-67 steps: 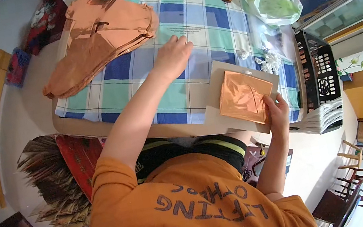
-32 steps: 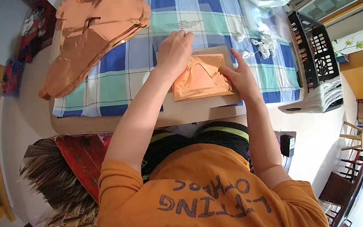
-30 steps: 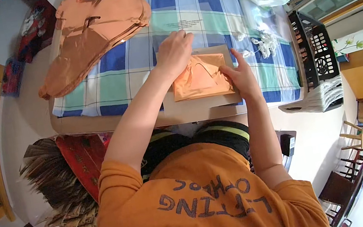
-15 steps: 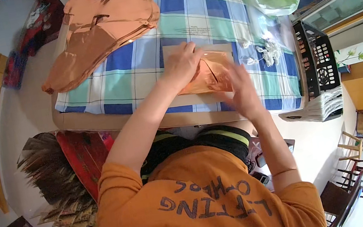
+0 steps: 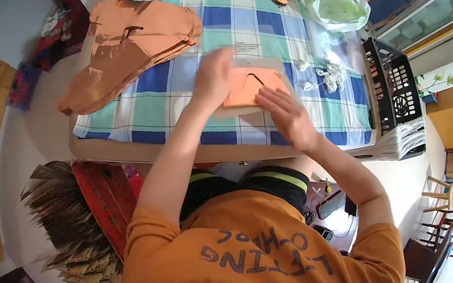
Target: Folding orange paper components and placing them into a small plastic bag.
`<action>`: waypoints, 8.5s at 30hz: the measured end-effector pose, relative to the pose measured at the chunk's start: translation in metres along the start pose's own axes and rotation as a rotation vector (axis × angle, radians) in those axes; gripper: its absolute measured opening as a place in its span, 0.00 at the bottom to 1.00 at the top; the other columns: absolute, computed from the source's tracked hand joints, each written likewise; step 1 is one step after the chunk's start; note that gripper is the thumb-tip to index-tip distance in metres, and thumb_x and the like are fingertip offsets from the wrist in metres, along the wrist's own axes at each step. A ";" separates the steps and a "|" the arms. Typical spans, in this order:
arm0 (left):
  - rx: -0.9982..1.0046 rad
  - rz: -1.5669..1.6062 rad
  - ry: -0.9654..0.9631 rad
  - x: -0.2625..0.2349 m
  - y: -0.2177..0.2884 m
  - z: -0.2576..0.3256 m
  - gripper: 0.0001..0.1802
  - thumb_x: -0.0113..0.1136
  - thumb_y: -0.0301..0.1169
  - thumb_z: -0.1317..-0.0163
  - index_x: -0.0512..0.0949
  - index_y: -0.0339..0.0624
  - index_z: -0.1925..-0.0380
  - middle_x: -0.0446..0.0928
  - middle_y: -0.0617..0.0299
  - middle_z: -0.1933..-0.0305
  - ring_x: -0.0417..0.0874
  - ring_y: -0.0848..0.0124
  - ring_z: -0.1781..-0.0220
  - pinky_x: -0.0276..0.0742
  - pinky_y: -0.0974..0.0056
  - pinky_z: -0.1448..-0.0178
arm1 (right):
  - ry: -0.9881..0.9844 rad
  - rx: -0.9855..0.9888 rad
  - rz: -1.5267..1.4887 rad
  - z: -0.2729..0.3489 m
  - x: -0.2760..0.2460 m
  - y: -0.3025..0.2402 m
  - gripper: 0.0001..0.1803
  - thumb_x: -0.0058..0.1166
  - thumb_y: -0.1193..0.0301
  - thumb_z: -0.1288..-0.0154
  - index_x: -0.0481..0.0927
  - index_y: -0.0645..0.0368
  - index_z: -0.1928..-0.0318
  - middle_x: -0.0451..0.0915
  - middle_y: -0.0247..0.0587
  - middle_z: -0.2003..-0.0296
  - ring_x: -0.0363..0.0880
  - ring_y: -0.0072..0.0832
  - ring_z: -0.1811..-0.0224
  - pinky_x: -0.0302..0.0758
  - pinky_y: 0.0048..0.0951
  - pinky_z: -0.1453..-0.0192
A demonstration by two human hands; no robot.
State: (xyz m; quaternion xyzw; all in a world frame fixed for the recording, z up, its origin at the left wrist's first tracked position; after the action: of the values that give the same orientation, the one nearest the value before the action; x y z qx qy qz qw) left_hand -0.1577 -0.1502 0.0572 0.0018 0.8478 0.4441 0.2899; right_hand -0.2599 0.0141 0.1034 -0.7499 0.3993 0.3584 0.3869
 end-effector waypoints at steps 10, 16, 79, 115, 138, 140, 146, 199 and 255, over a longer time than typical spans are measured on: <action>-0.691 1.073 0.097 0.031 0.003 0.036 0.13 0.53 0.31 0.32 0.73 0.38 0.50 0.78 0.61 0.55 0.82 0.72 0.54 0.80 0.69 0.52 | 0.193 0.220 -0.202 -0.025 -0.011 -0.002 0.22 0.46 0.87 0.37 0.77 0.61 0.43 0.78 0.54 0.46 0.77 0.46 0.41 0.74 0.33 0.40; -0.838 1.179 0.062 0.054 0.000 0.028 0.15 0.51 0.38 0.30 0.71 0.45 0.49 0.77 0.60 0.53 0.82 0.71 0.56 0.84 0.63 0.56 | 0.182 0.289 -0.258 -0.024 -0.009 -0.008 0.24 0.47 0.88 0.39 0.77 0.60 0.43 0.78 0.53 0.46 0.77 0.47 0.42 0.75 0.36 0.41; 0.282 -0.330 -0.092 -0.002 0.062 0.113 0.11 0.60 0.25 0.45 0.79 0.35 0.61 0.77 0.54 0.52 0.75 0.56 0.46 0.71 0.54 0.41 | -0.020 0.239 0.120 -0.008 0.061 0.003 0.24 0.52 0.71 0.35 0.71 0.61 0.38 0.68 0.49 0.36 0.60 0.46 0.30 0.56 0.49 0.27; 0.222 -0.516 -0.273 0.056 0.044 0.034 0.23 0.54 0.45 0.33 0.72 0.57 0.39 0.64 0.60 0.29 0.57 0.60 0.25 0.48 0.35 0.26 | 0.259 1.167 0.520 0.230 -0.135 0.250 0.11 0.61 0.66 0.41 0.82 0.62 0.66 0.83 0.47 0.69 0.82 0.44 0.65 0.75 0.40 0.59; 0.295 -0.466 -0.293 0.059 0.046 0.041 0.25 0.58 0.51 0.38 0.73 0.65 0.40 0.64 0.60 0.30 0.60 0.55 0.27 0.45 0.31 0.27 | -0.063 0.712 -0.128 0.064 -0.011 0.053 0.06 0.59 0.73 0.41 0.79 0.59 0.63 0.81 0.42 0.72 0.80 0.34 0.73 0.75 0.32 0.68; 0.296 -0.478 -0.287 0.058 0.047 0.040 0.25 0.57 0.53 0.38 0.73 0.65 0.41 0.65 0.60 0.31 0.60 0.56 0.28 0.47 0.31 0.28 | -0.038 0.765 -0.105 0.066 -0.006 0.061 0.06 0.58 0.70 0.39 0.78 0.58 0.63 0.81 0.45 0.72 0.81 0.40 0.72 0.76 0.37 0.67; 0.259 -0.508 -0.325 0.057 0.050 0.039 0.25 0.56 0.55 0.38 0.74 0.64 0.42 0.65 0.58 0.32 0.60 0.57 0.28 0.49 0.31 0.29 | 0.032 0.892 -0.115 0.065 -0.002 0.064 0.09 0.58 0.69 0.37 0.79 0.59 0.60 0.79 0.44 0.77 0.80 0.37 0.74 0.75 0.35 0.69; 0.456 -0.184 0.159 0.006 0.086 0.029 0.15 0.61 0.35 0.42 0.78 0.46 0.54 0.77 0.59 0.51 0.75 0.58 0.43 0.67 0.50 0.38 | 0.164 1.105 -0.630 0.065 0.021 0.109 0.09 0.57 0.70 0.35 0.79 0.65 0.65 0.80 0.35 0.77 0.76 0.17 0.79 0.70 0.20 0.78; 0.112 -0.140 -0.188 -0.072 0.065 0.101 0.24 0.71 0.30 0.51 0.78 0.44 0.51 0.74 0.56 0.41 0.72 0.58 0.37 0.70 0.54 0.37 | 0.021 0.395 0.028 0.041 -0.004 0.046 0.17 0.62 0.83 0.49 0.79 0.59 0.57 0.78 0.46 0.53 0.75 0.43 0.47 0.73 0.36 0.44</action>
State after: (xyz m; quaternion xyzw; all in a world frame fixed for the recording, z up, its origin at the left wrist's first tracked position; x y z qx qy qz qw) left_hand -0.0647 -0.0538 0.0977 0.0003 0.8384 0.3727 0.3977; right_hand -0.3113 0.0333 0.0746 -0.6575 0.4760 0.2706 0.5176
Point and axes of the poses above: each hand's wrist, its own z-axis away from the middle knuckle, its own x-axis out of the palm, y = z × x, the point moved 7 cm from there along -z, towards the middle knuckle
